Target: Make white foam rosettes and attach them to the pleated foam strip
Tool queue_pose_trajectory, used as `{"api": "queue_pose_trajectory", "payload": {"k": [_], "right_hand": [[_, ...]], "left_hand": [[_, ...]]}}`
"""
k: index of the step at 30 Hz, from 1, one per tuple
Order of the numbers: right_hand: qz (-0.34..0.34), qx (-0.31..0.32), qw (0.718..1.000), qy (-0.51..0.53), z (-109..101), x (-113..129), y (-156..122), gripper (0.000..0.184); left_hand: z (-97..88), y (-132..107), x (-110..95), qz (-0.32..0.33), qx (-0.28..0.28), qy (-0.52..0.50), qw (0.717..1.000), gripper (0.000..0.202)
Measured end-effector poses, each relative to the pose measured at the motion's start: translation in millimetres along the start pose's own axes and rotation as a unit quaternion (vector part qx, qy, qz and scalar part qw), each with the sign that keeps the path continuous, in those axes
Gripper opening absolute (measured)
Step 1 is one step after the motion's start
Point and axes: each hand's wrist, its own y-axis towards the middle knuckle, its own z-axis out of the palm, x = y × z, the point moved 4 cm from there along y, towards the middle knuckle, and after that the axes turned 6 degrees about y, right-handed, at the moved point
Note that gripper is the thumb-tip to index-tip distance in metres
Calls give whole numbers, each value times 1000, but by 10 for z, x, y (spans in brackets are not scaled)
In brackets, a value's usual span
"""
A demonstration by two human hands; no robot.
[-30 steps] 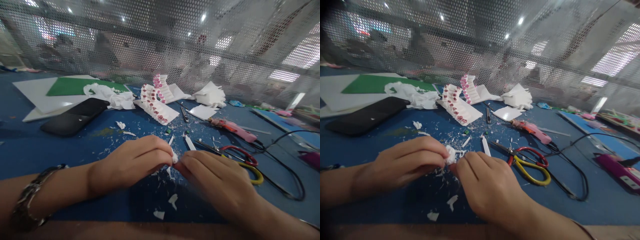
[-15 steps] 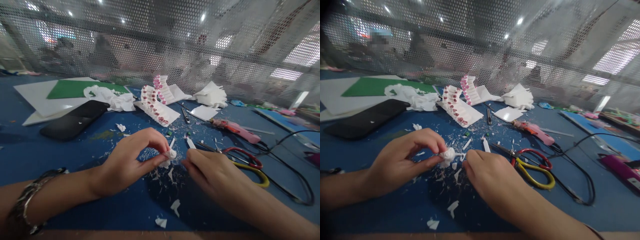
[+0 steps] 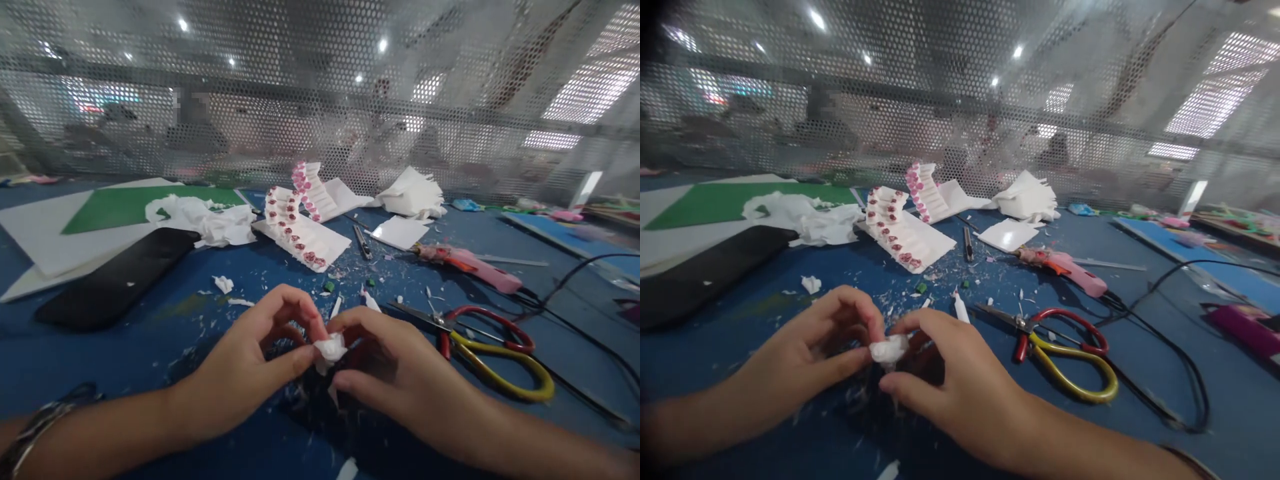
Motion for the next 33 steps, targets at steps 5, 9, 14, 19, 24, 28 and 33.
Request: {"api": "queue_pose_trajectory", "payload": {"k": [5, 9, 14, 19, 24, 28, 33], "right_hand": [[8, 11, 1000, 22, 47, -18, 48, 9], [4, -18, 1000, 12, 36, -35, 66, 12], [-30, -71, 996, -44, -7, -20, 55, 11], [-58, -87, 991, -87, -19, -10, 30, 13], [-76, -73, 989, -108, -8, -8, 7, 12], [-78, -57, 987, -126, 4, 1, -11, 14], [-96, -59, 985, -134, 9, 31, -6, 17]], "left_hand": [[25, 19, 49, -52, 38, -47, 997, 15], [37, 39, 97, -84, 49, -3, 995, 14], [38, 44, 81, -102, 73, 57, 990, 21], [42, 50, -7, -77, 93, 75, 990, 20], [30, 54, -50, -27, 95, 105, 989, 17], [22, 49, -58, -5, 102, 136, 985, 18], [30, 42, -50, 0, 99, 143, 985, 19]]}}
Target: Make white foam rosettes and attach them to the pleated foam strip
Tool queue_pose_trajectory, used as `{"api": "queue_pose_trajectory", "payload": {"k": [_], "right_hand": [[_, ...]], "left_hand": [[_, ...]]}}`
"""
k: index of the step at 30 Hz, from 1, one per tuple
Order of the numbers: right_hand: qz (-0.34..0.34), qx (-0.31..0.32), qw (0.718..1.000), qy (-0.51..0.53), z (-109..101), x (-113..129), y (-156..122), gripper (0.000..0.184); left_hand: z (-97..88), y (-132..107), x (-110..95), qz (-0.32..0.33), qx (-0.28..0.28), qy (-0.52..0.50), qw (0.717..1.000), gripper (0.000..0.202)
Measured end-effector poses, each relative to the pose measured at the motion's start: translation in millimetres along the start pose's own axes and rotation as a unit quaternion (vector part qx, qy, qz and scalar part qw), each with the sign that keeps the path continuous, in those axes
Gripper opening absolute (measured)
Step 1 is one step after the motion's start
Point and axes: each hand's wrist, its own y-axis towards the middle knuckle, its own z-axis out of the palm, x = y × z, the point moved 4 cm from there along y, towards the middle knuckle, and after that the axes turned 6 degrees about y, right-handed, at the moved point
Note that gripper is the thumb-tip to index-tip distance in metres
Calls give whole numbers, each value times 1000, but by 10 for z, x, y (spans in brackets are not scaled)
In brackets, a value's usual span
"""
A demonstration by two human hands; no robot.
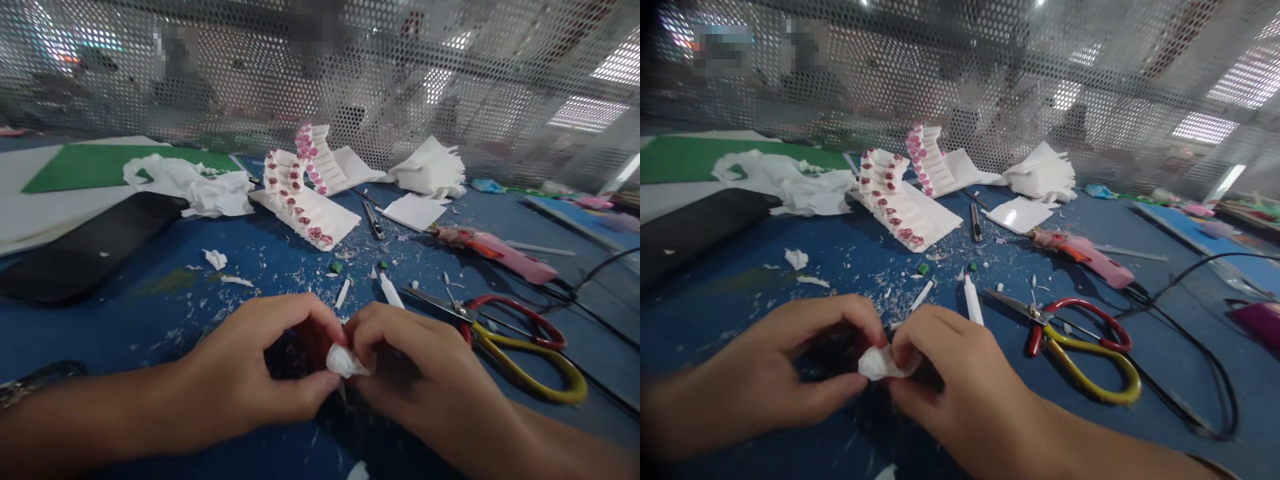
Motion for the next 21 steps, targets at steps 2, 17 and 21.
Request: {"api": "queue_pose_trajectory", "payload": {"k": [2, 17, 21], "right_hand": [[-10, -1, 1000, -1, 5, 16, 7, 17], [-26, 40, 999, -14, 47, 23, -3, 18], [-26, 50, 998, -19, 52, 15, -15, 19]], "left_hand": [[16, -11, 5, 11, 2, 0, 1000, 18], [101, -30, 65, -22, 49, -31, 998, 5], [96, -40, 61, -40, 55, -48, 997, 6]]}}
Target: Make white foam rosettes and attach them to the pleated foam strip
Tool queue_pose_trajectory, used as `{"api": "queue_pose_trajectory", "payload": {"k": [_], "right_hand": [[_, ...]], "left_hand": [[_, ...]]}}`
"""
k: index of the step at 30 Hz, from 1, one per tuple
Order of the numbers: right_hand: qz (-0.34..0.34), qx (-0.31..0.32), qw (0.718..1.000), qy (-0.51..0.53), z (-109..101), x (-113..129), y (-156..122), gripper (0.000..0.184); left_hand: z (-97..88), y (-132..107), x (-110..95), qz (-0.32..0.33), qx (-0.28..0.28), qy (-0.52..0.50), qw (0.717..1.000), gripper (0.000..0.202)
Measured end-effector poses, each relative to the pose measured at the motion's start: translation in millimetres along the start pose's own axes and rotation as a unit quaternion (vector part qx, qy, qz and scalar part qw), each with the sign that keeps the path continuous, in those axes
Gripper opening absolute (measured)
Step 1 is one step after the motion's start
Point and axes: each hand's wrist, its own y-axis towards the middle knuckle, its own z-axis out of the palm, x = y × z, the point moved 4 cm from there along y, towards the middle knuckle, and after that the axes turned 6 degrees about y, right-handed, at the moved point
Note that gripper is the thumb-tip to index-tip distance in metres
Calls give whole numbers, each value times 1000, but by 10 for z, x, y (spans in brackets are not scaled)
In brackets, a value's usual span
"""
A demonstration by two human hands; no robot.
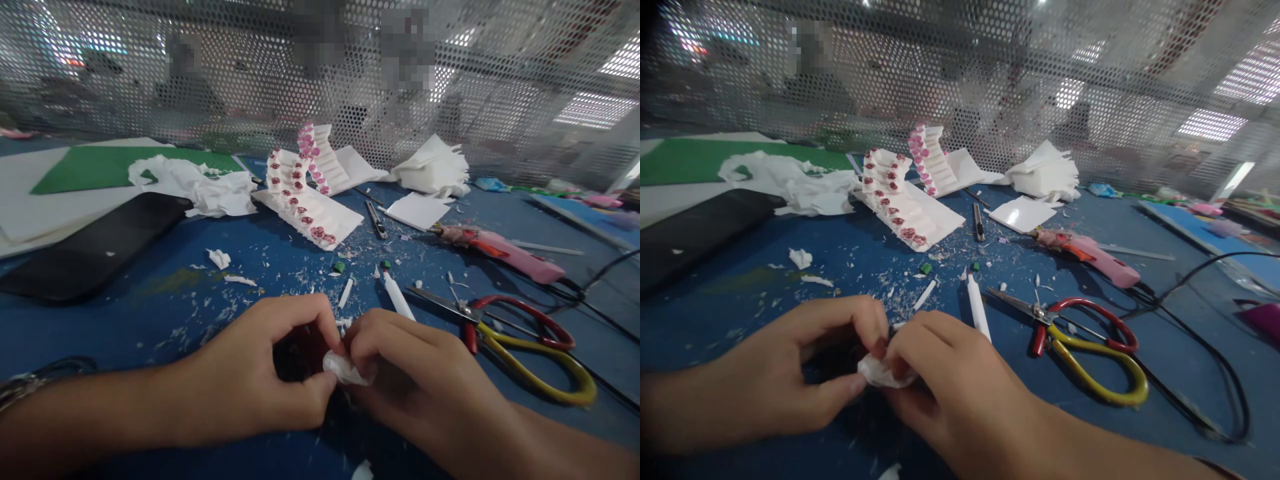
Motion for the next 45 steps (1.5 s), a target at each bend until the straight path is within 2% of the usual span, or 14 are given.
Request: {"api": "queue_pose_trajectory", "payload": {"k": [5, 10, 13, 16, 19, 26, 34, 37, 40, 45], "right_hand": [[2, -11, 1000, -2, -21, 9, 0, 21], [7, -35, 999, 0, -47, 18, -5, 20], [19, -46, 999, 0, -65, 3, -12, 19], [31, -60, 998, -3, -85, -19, -16, 21], [37, -62, 997, -2, -91, -35, -17, 23], [39, -50, 998, 7, -78, -43, -36, 22], [45, -52, 998, -4, -96, -37, -30, 21], [46, -55, 997, -11, -94, -36, -15, 21], [37, -52, 998, -12, -67, -31, -2, 19], [17, -39, 999, -6, -21, -25, -15, 19]], "left_hand": [[-13, 22, -35, 6, 23, -17, 1000, 18], [-38, 20, -75, 25, 6, -31, 999, 29], [-57, 17, -76, 14, -12, -46, 999, 24], [-113, 37, -23, -27, -57, -88, 994, 11], [-175, 65, 60, -69, -92, -130, 985, 10], [-228, 83, 138, -88, -113, -107, 984, 5], [-203, 73, 73, -84, -109, -46, 989, 21], [-168, 53, 8, -67, -97, -21, 993, 13], [-112, 40, -54, -40, -71, 3, 997, 32], [-62, 46, -86, -9, -39, 31, 999, 9]]}}
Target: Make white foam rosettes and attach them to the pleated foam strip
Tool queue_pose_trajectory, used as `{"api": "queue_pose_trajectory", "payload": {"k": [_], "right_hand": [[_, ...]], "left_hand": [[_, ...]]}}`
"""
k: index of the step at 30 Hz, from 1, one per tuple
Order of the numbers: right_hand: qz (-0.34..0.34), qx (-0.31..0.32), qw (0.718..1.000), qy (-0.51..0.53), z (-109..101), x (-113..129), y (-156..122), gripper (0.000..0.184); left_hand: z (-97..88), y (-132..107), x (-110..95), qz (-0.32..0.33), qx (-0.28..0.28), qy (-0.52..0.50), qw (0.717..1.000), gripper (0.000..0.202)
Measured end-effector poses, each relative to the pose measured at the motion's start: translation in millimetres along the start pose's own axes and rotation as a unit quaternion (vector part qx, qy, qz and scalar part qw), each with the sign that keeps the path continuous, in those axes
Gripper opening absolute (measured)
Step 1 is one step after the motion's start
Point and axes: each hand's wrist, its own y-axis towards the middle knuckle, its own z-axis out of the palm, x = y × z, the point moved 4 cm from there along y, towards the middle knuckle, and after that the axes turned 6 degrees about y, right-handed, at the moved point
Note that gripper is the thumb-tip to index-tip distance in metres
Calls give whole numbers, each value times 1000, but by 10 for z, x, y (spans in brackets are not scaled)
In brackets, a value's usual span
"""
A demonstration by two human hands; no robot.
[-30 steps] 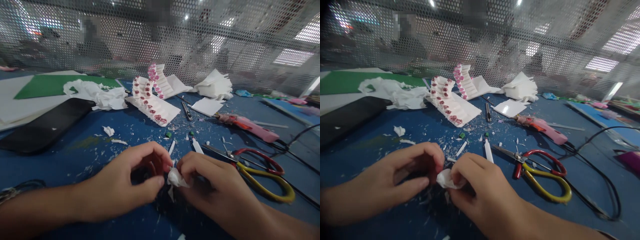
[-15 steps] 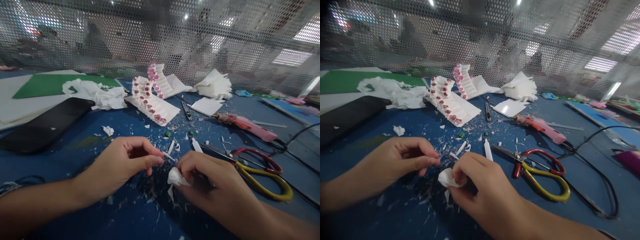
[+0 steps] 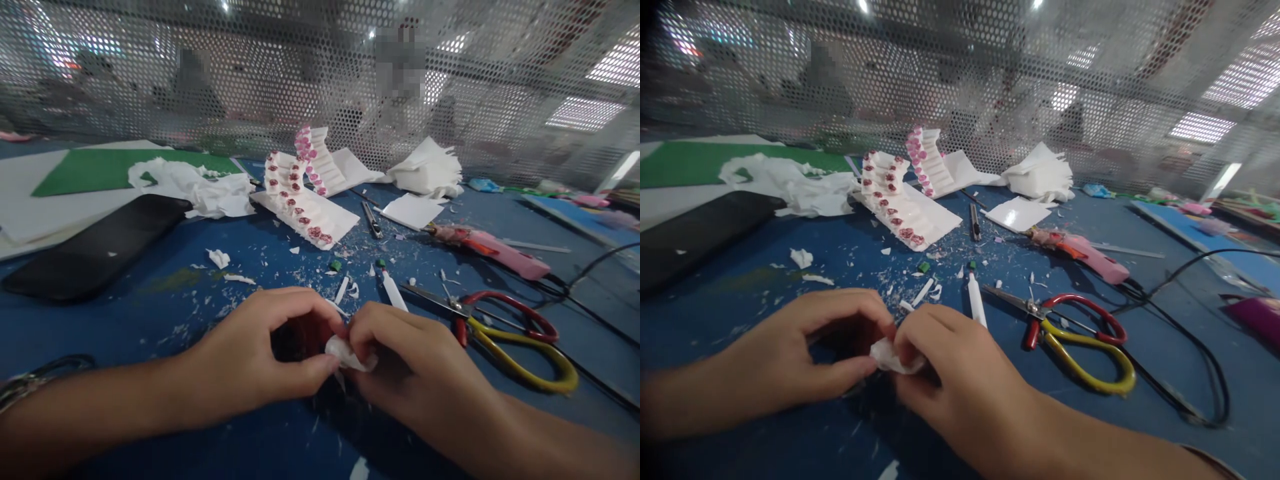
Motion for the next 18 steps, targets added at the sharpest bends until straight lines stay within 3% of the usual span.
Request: {"api": "queue_pose_trajectory", "payload": {"k": [12, 18], "right_hand": [[12, 6, 1000, 11, 7, -5, -11, 21], [11, -1, 1000, 1, -10, -20, -25, 23]], "left_hand": [[-9, -3, 30, -10, 21, -4, 1000, 9], [-58, 33, 108, -54, -33, -48, 997, 11]]}}
